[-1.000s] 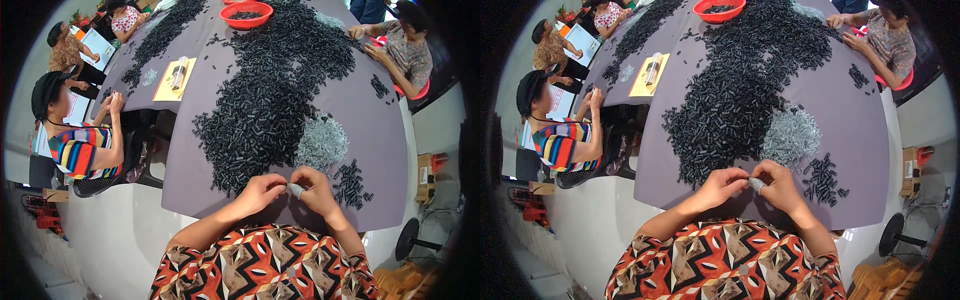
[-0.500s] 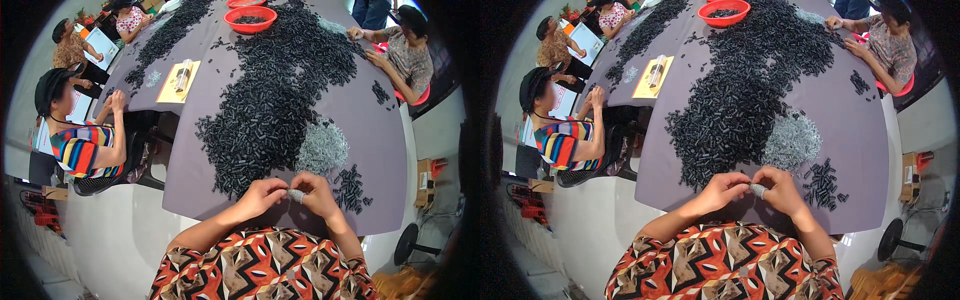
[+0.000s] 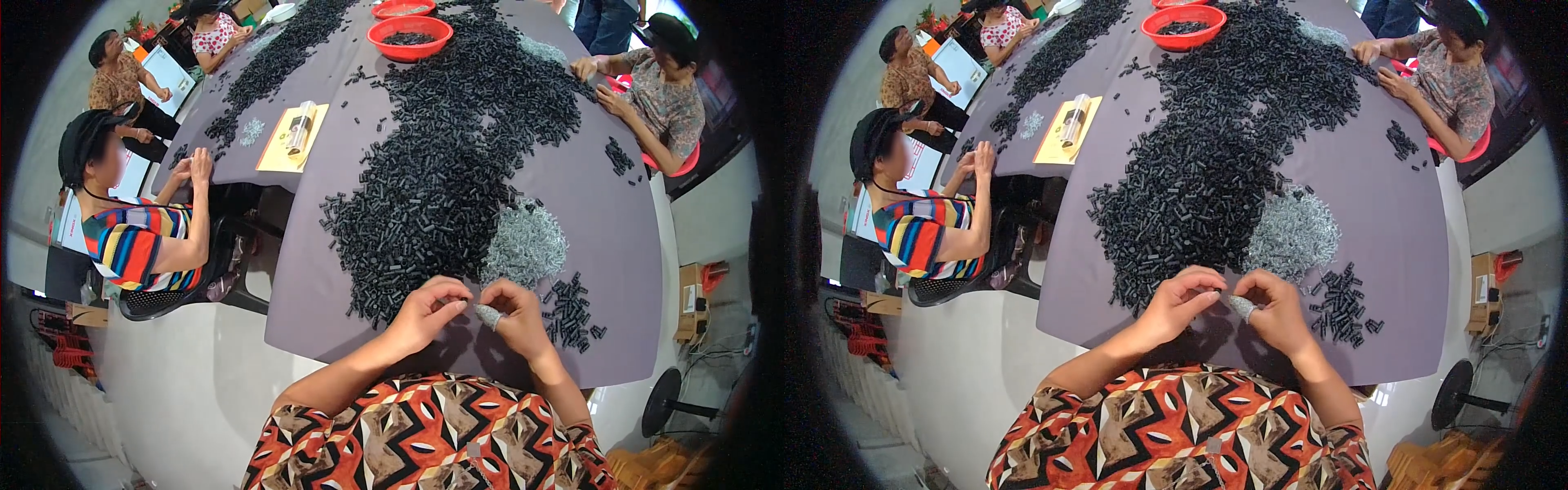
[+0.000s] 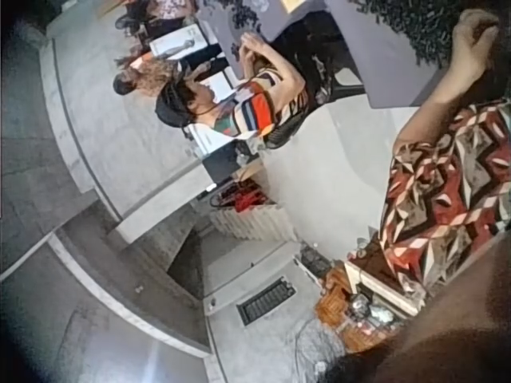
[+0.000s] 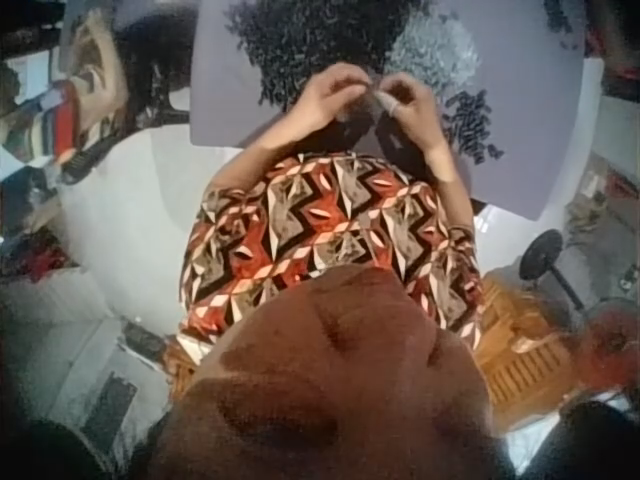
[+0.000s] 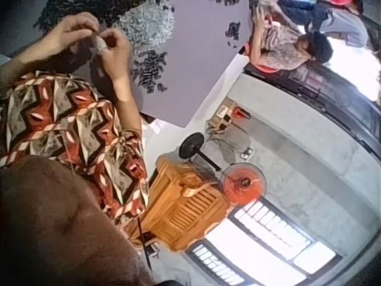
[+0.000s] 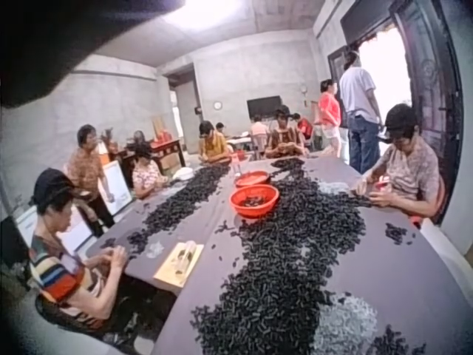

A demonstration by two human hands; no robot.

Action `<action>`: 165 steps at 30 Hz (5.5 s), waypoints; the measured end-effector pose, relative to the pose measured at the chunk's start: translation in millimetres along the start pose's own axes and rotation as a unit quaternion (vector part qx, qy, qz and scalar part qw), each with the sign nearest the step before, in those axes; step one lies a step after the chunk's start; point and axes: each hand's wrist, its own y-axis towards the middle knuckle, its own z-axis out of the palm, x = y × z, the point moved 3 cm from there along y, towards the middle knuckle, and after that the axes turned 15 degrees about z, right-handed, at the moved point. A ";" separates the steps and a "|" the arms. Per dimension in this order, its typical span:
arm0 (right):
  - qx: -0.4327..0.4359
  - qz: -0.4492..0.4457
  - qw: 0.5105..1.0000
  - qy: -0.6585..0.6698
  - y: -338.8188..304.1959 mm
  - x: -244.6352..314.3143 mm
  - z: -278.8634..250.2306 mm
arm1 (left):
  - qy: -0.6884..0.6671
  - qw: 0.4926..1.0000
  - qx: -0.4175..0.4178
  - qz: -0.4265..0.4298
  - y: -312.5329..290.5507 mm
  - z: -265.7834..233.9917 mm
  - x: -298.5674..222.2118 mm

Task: Sorting and handling small black and silver industrial components on a work table.

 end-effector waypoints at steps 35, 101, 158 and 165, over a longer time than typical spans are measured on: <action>0.038 0.001 0.994 -0.101 -6.5 13.0 7.3 | -0.062 0.980 0.082 -0.171 -7.0 2.1 1.5; 0.092 -0.162 0.961 -0.203 -8.8 35.2 5.2 | -0.270 0.907 0.057 -0.318 -14.0 -4.3 7.1; -0.303 -0.165 0.839 -0.421 -30.1 27.0 -52.4 | 0.374 0.902 0.072 0.201 24.4 -1.0 -9.3; -0.388 -0.048 0.773 -0.499 -52.3 17.0 -98.2 | 0.502 0.827 0.169 0.190 32.6 2.1 22.4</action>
